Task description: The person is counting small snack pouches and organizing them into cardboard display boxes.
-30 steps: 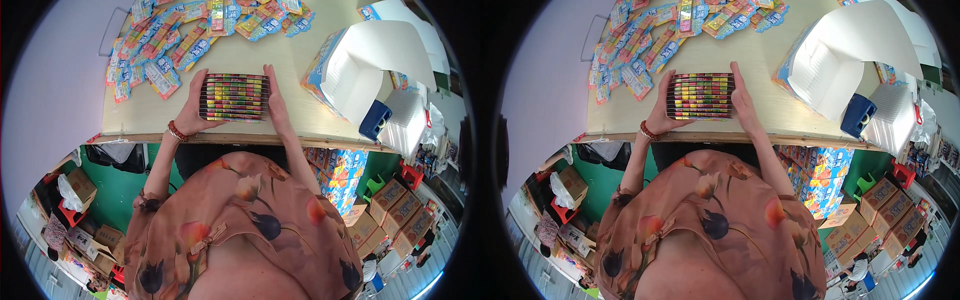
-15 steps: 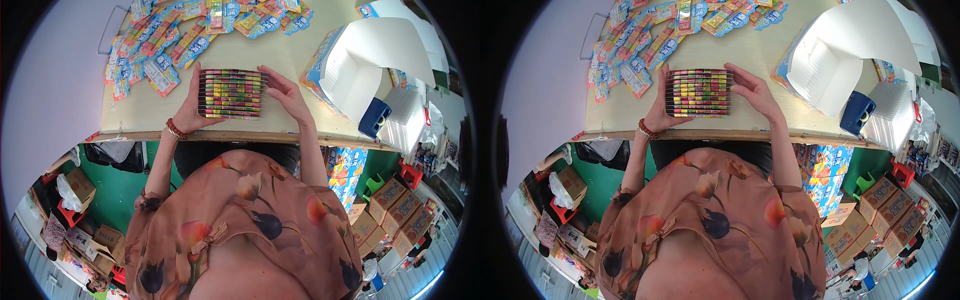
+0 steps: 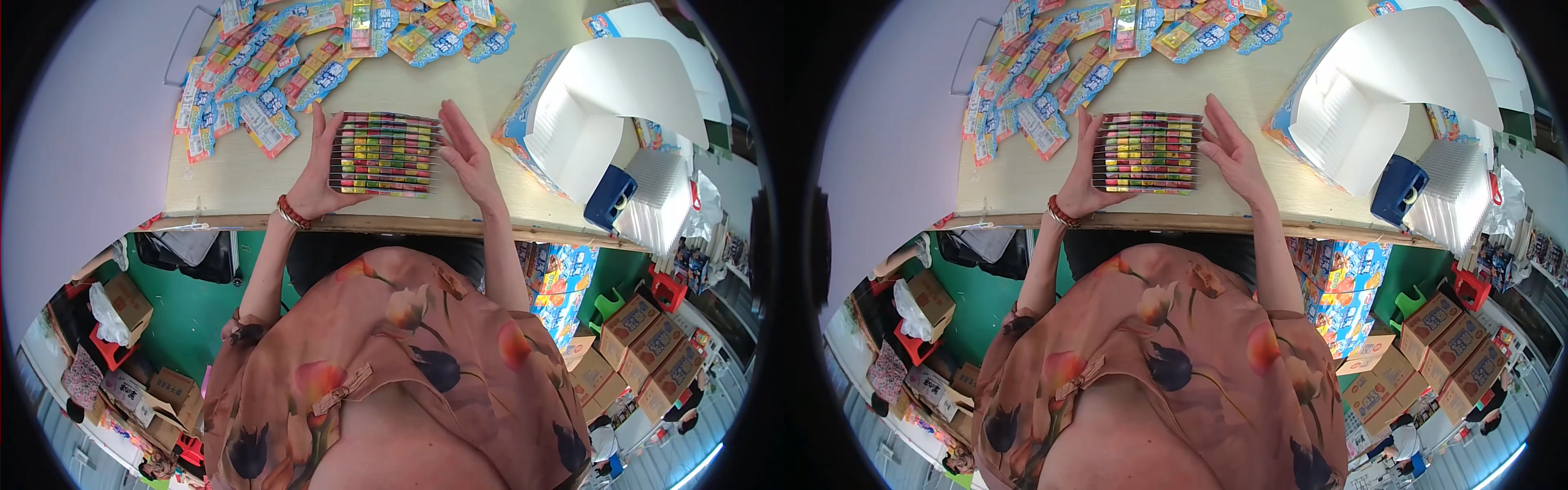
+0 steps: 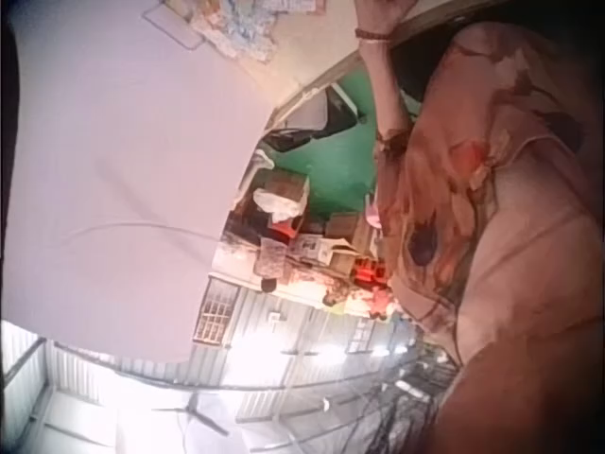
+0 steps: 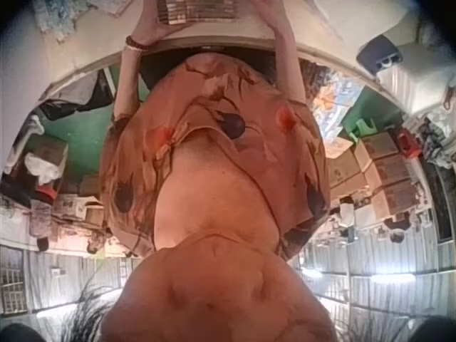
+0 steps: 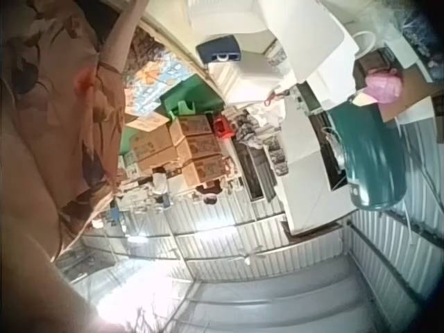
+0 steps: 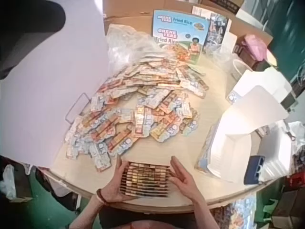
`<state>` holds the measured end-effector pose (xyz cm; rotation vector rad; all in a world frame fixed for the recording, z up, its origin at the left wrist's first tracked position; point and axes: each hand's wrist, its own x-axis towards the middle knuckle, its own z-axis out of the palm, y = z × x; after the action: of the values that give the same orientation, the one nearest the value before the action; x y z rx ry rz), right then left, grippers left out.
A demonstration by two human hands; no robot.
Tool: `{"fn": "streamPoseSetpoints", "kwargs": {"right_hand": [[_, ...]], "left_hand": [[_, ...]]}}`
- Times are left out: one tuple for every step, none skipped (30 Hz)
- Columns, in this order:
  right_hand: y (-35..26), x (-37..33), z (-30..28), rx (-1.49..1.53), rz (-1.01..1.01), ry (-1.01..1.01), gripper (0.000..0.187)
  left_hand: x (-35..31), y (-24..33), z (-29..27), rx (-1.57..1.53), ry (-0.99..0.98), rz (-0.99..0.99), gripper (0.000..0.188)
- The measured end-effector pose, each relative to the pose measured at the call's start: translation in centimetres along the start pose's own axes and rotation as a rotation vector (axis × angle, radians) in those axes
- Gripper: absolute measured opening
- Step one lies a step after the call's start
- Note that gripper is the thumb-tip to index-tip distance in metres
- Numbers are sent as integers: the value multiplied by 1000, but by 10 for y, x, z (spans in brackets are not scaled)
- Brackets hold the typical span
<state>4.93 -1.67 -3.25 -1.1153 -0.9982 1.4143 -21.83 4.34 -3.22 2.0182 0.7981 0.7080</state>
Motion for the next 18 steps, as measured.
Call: {"fn": "streamPoseSetpoints", "kwargs": {"right_hand": [[1, -1, 3, 10, -29, 60, 62], [3, -1, 4, 10, -29, 60, 62], [7, -2, 5, 8, -62, 103, 56], [9, -3, 6, 5, -96, 145, 49], [10, -3, 6, 5, -96, 145, 49], [11, -3, 7, 15, -98, 154, 44], [11, -3, 7, 24, -99, 166, 38], [10, -3, 6, 24, -99, 169, 38], [8, -2, 5, 29, -80, 151, 38], [8, -2, 4, 35, -62, 131, 38], [8, -3, 3, 37, -63, 133, 38], [9, -4, 1, 55, -36, 120, 38], [8, -5, 0, 70, -9, 109, 38], [7, -5, -1, 68, -11, 112, 38], [6, -5, 0, 59, -6, 105, 38], [5, -5, -1, 49, -2, 99, 38], [4, -6, 0, 46, -3, 102, 38], [4, -6, 0, 83, -1, 91, 38]], "left_hand": [[0, 0, 0, 27, 16, 2, 128], [0, 1, 0, 27, 16, 2, 128], [1, 3, -1, 29, -2, -13, 128], [2, 4, -2, 31, -18, -28, 128], [2, 2, -2, 31, -18, -28, 128], [1, -2, -1, -31, -34, -33, 128], [2, -2, 0, -94, -51, -37, 127], [3, -2, 0, -95, -54, -37, 127], [3, 0, -1, -52, -45, -38, 127], [3, 2, -1, -7, -37, -39, 126], [2, 1, 0, -7, -40, -39, 126], [0, -2, 1, -62, -50, -65, 125], [0, -2, 1, -119, -60, -90, 124], [1, -2, 1, -121, -62, -86, 124], [2, -1, 1, -110, -59, -89, 124], [2, 0, 1, -100, -56, -92, 123], [2, -1, 1, -95, -75, -108, 124], [2, -1, 1, -97, -76, -105, 124]]}}
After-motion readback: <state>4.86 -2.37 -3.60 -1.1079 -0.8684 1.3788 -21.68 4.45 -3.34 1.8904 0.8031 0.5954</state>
